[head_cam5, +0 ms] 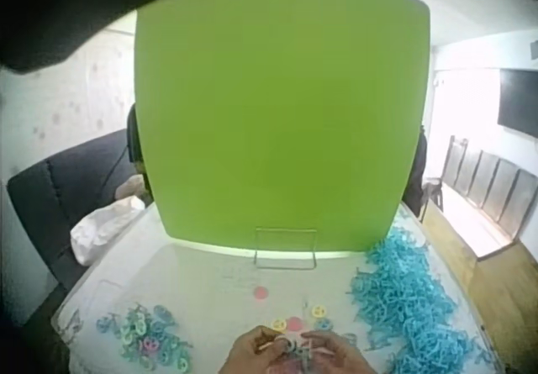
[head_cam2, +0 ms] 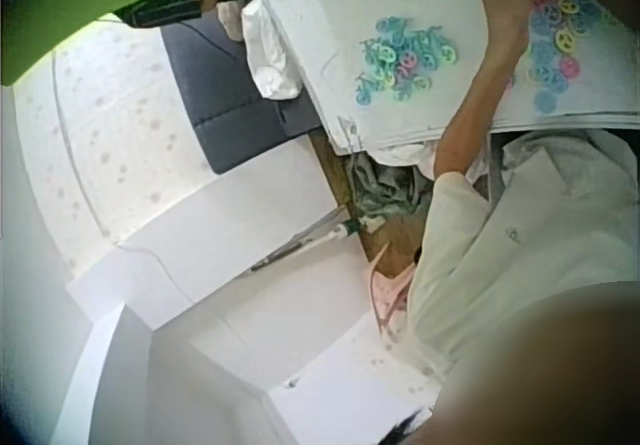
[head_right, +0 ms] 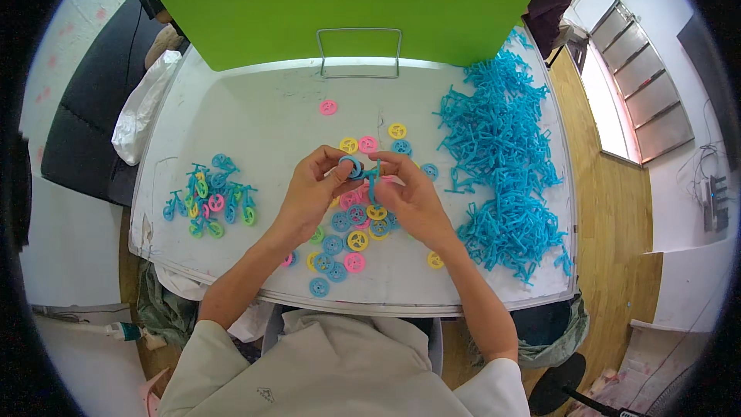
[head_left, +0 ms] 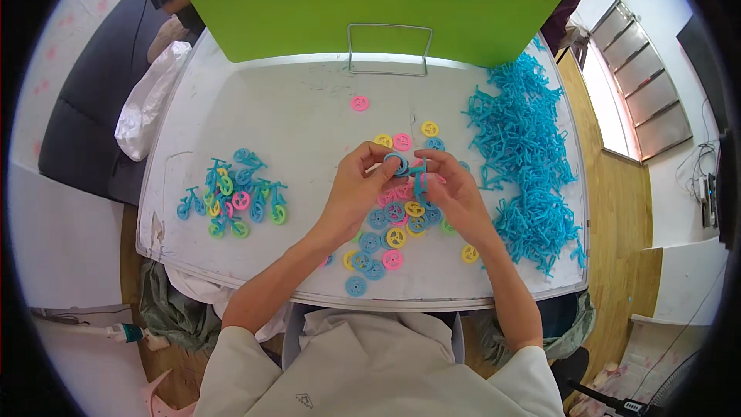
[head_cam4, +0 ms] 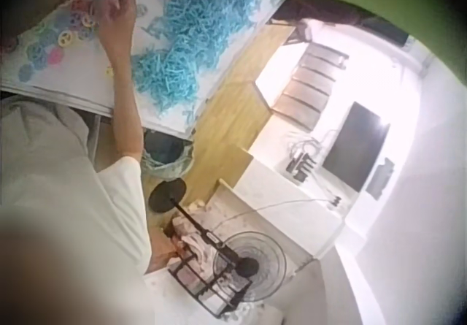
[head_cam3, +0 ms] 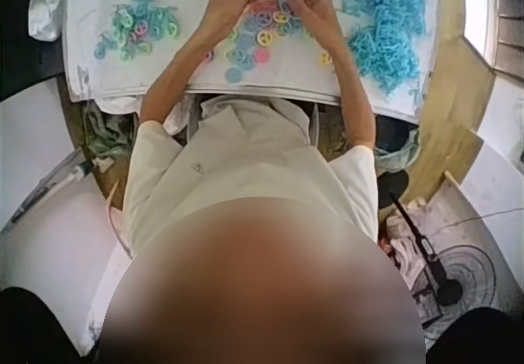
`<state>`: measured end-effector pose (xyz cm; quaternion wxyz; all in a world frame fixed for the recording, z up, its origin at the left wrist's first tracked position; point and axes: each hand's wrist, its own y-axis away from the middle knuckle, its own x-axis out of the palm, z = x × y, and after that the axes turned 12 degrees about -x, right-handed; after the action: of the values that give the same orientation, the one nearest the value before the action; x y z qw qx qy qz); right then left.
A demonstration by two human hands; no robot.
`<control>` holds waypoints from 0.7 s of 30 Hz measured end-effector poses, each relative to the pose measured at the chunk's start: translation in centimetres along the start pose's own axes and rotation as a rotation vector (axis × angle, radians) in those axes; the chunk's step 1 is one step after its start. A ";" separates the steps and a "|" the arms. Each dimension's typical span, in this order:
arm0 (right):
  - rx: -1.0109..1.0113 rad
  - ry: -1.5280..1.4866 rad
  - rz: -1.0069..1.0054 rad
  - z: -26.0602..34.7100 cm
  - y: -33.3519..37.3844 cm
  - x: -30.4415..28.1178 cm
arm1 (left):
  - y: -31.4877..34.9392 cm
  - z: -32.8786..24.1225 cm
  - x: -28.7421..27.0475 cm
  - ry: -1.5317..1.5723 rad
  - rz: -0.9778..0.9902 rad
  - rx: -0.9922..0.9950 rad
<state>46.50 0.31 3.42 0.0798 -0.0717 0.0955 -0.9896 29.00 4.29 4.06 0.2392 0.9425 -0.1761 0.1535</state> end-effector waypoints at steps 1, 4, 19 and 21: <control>-0.009 -0.014 -0.008 0.1 0.0 0.2 | 0.1 0.0 0.2 -0.018 -0.052 0.046; -0.061 0.228 -0.090 -2.3 0.0 0.0 | 0.0 0.7 0.2 -0.187 -0.061 0.163; -0.081 0.361 -0.227 -1.2 0.1 0.8 | 0.1 1.1 0.3 -0.397 -0.137 0.242; -0.084 0.370 -0.215 -1.1 0.1 0.8 | 0.0 1.1 0.2 -0.383 -0.131 0.249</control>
<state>45.56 0.28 2.48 -0.0483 0.0983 0.1414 -0.9839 29.37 3.68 3.16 0.0926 0.9860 -0.1364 -0.0233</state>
